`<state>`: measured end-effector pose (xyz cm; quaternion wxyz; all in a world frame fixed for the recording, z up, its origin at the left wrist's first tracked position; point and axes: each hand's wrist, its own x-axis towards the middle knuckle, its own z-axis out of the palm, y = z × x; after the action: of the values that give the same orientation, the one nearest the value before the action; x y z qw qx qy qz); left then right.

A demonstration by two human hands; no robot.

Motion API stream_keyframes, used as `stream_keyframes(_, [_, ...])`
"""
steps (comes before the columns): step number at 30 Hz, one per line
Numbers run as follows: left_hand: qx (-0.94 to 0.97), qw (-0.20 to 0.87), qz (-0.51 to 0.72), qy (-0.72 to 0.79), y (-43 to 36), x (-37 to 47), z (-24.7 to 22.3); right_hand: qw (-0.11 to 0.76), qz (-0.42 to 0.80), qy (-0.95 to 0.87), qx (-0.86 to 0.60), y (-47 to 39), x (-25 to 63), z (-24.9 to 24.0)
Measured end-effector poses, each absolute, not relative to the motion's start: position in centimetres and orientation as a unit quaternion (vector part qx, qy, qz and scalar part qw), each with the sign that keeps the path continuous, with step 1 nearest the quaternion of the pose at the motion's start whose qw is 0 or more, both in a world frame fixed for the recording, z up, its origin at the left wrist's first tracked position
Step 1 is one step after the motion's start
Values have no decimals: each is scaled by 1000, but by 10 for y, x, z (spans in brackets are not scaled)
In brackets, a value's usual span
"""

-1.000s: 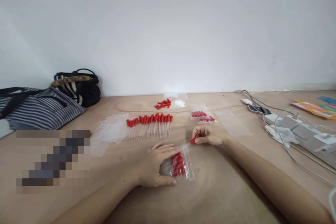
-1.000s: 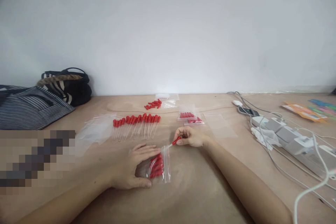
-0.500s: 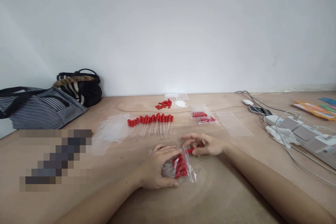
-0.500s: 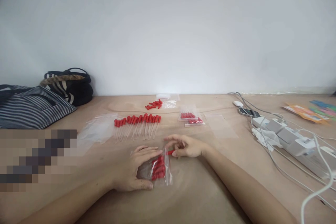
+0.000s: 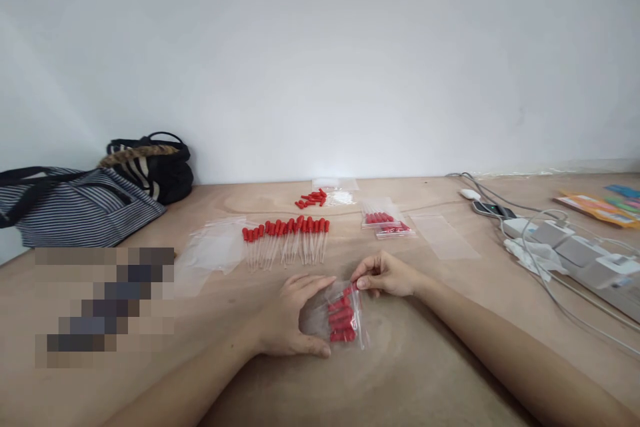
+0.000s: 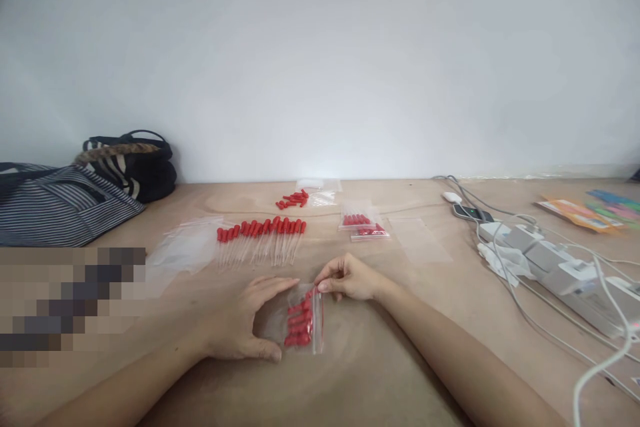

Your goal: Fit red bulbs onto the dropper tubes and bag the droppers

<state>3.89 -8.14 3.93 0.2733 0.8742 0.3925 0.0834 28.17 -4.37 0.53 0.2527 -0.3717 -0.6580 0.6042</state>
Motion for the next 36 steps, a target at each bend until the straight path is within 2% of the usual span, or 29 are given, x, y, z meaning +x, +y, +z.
stream_keyframes(6, [873, 282, 80, 391, -82, 38, 36, 267, 539, -724, -337, -48, 274, 3])
stream_keyframes(13, [870, 291, 85, 389, -81, 38, 34, 293, 565, -686, -354, -44, 265, -2])
stream_keyframes(19, [868, 298, 111, 380, -80, 36, 29, 310, 475, -753, -334, -46, 262, 3])
stream_keyframes(21, [867, 295, 125, 381, -80, 37, 30, 291, 497, -750, -327, -45, 263, 5])
stream_keyframes(25, [860, 303, 113, 394, -82, 38, 33, 208, 629, -695, -278, -42, 268, 9])
stream_keyframes(27, [859, 309, 103, 395, -82, 38, 34, 194, 662, -676, -260, -42, 271, 11])
stream_keyframes(31, [862, 308, 109, 389, -82, 37, 32, 196, 660, -668, -282, -44, 272, 13])
stream_keyframes(36, [861, 314, 100, 386, -82, 35, 31, 239, 654, -643, -319, -42, 269, 4])
